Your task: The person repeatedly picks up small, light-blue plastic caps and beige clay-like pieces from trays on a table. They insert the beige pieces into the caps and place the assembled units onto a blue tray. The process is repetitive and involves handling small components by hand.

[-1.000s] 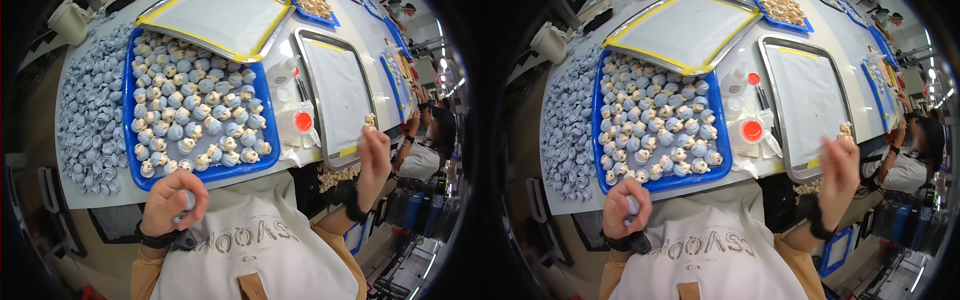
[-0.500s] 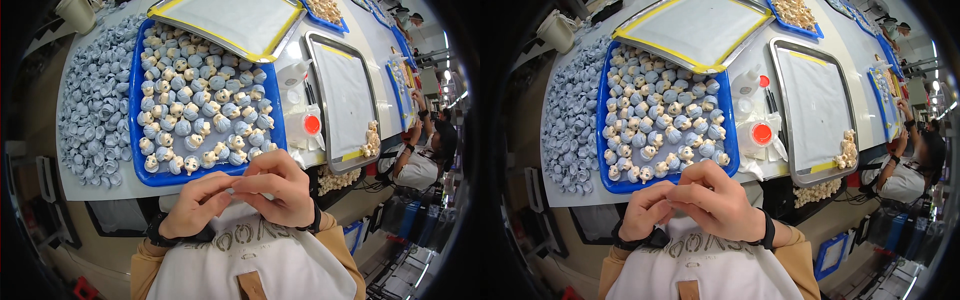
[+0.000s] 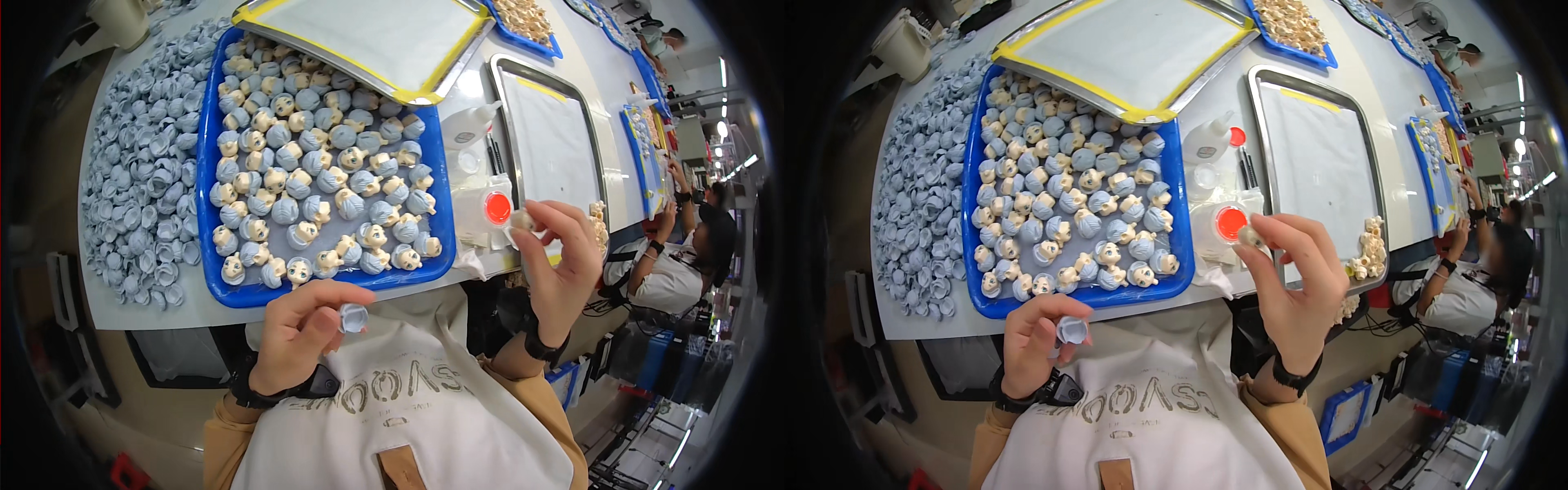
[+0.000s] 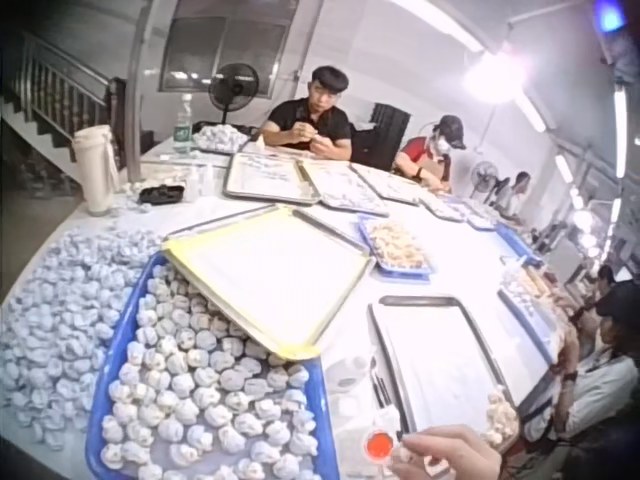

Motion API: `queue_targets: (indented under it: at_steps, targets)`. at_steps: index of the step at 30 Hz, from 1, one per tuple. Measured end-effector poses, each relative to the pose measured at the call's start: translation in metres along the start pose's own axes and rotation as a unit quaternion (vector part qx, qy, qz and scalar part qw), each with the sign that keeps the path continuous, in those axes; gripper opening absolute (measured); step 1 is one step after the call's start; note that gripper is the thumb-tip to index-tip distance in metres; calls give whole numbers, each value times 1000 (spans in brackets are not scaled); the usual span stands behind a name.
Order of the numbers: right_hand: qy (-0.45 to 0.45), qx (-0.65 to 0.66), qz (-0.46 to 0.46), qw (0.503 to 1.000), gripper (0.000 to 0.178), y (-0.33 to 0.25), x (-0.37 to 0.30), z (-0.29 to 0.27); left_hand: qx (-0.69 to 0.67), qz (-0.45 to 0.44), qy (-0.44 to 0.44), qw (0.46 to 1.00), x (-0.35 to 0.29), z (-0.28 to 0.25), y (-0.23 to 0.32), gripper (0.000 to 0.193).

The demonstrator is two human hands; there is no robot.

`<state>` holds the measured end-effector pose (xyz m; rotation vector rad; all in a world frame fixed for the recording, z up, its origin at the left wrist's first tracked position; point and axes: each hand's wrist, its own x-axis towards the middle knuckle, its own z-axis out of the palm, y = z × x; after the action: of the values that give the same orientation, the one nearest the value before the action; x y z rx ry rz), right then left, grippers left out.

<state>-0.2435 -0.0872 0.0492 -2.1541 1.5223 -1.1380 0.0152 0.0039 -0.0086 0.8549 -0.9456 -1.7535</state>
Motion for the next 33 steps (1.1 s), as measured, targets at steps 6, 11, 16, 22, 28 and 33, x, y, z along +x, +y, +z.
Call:
queue_targets:
  at_steps: [6,11,16,22,28,33]
  targets:
    - [-30,-62,-21,997,27,8,5,5,21,-29,37,999,2,16,9,38]
    - [-36,-69,-25,997,25,7,8,6,29,-36,19,999,2,12,8,38]
    - [-41,-76,-38,996,24,7,9,7,50,-13,21,998,2,9,5,37]
    - [-42,-74,-33,996,24,9,9,7,-15,-3,72,997,4,19,11,36]
    - [-33,-68,-25,997,24,11,2,3,-5,-1,69,998,2,14,8,33]
    - [24,-30,-29,999,27,4,-11,7,11,25,81,996,5,16,5,34]
